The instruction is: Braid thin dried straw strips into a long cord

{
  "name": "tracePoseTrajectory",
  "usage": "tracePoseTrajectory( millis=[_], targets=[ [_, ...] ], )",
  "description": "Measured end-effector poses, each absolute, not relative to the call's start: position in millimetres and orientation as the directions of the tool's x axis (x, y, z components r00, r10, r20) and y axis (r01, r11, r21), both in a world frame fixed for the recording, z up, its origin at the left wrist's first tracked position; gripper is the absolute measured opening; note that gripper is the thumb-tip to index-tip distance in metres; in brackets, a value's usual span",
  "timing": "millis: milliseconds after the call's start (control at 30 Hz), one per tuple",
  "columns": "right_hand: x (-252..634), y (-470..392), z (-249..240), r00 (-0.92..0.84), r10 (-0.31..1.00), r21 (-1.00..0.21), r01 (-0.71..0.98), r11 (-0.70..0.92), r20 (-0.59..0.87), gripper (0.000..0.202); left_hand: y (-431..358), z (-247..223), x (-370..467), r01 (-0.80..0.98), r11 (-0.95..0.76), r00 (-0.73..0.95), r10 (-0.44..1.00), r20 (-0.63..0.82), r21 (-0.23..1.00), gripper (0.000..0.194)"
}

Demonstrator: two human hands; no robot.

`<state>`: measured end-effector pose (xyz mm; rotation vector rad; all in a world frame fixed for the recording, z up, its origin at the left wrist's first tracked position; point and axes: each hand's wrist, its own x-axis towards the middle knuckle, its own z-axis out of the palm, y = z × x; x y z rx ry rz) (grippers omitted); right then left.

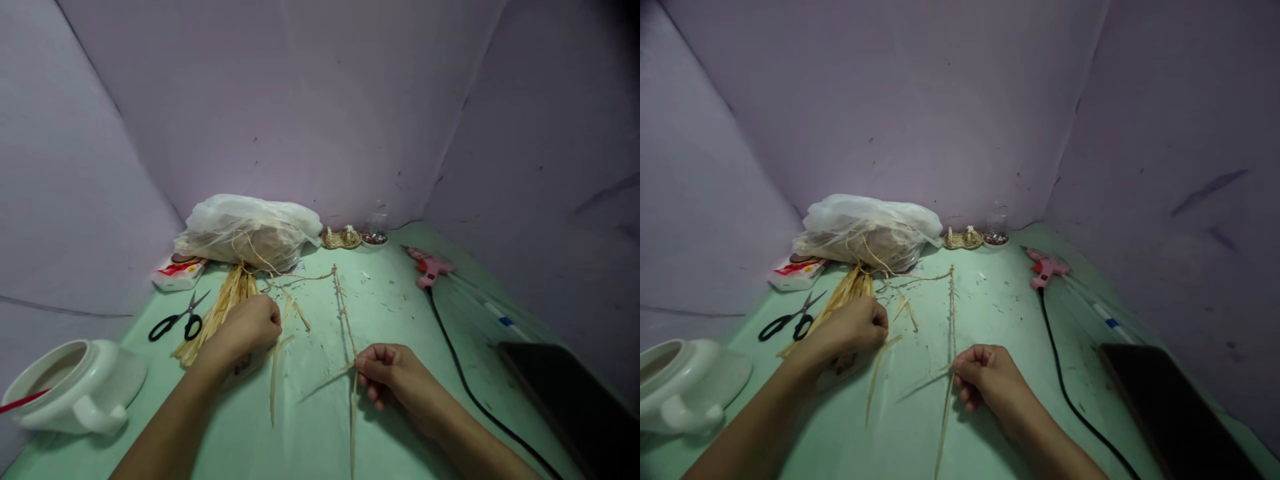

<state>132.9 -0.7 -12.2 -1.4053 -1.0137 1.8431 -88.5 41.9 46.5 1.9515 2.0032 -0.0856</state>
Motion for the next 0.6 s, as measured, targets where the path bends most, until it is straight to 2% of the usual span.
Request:
tracePoseTrajectory(
  millis=[200,300,433,500,600],
  targets=[
    [133,0,-11,-0.25,0.822,-0.848,-0.002,-0.53,-0.512,0.013,43,24,-80,0.983,-0.001,0.047,0.967,-0.249,0.181,0.016],
    [133,0,-10,-0.243,0.821,-0.846,-0.006,-0.533,-0.516,0.012,49,21,-86,0.959,0.022,0.029,0.984,-0.175,0.281,0.016],
    [132,0,-11,-0.245,0.826,-0.851,-0.008,-0.526,-0.508,0.013,58,23,-96,0.921,0.096,-0.107,0.994,0.009,0.378,0.022],
    [132,0,-11,-0.245,0.83,-0.855,-0.008,-0.519,-0.501,0.014,59,22,-96,0.927,0.097,-0.113,0.993,0.022,0.362,0.022],
    [132,0,-12,-0.245,0.835,-0.86,-0.007,-0.51,-0.493,0.015,59,15,-89,0.962,0.061,-0.073,0.997,0.036,0.266,0.023]
  ],
)
